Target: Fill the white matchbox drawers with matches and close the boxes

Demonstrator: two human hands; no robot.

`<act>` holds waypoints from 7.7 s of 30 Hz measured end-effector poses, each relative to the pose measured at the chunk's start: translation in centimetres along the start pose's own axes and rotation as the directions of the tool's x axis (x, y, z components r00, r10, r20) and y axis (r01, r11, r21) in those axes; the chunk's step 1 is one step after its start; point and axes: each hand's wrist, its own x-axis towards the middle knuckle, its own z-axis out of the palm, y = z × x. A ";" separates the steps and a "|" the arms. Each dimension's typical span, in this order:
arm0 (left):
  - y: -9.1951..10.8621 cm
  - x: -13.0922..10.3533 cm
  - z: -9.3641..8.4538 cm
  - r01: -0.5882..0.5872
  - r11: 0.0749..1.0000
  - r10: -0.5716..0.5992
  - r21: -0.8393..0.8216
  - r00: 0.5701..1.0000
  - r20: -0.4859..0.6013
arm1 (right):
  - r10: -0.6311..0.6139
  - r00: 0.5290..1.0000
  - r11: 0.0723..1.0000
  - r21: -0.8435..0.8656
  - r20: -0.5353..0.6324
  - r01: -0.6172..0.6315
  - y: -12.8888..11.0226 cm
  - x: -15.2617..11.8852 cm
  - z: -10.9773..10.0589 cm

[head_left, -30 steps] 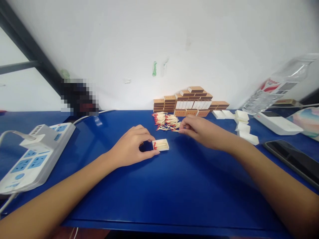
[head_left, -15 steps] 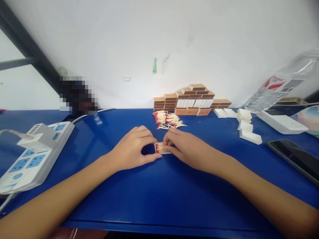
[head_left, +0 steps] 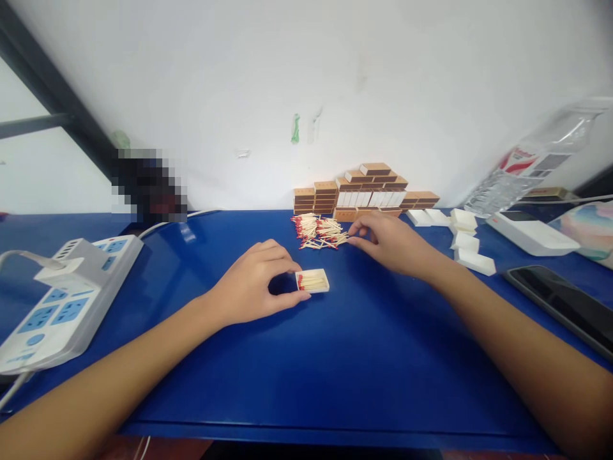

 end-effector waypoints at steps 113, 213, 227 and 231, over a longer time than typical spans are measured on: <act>0.9 -0.3 0.6 -0.016 0.999 0.016 0.043 1.000 0.003 | -0.264 0.961 0.964 -0.015 0.084 0.266 -0.6 0.1 1.5; 0.3 -0.3 0.5 0.012 0.999 -0.014 0.038 0.999 0.035 | 0.037 0.929 0.997 0.047 0.368 -0.059 -0.4 -0.6 -1.2; 0.2 -0.3 0.7 0.024 0.999 -0.025 0.038 0.999 0.034 | -0.158 0.933 0.973 0.212 0.324 0.091 -6.8 -2.5 -0.5; 0.3 -0.3 0.8 0.023 0.999 -0.024 0.033 0.999 0.044 | -0.192 0.927 0.967 0.222 0.323 0.123 -7.7 -2.8 0.7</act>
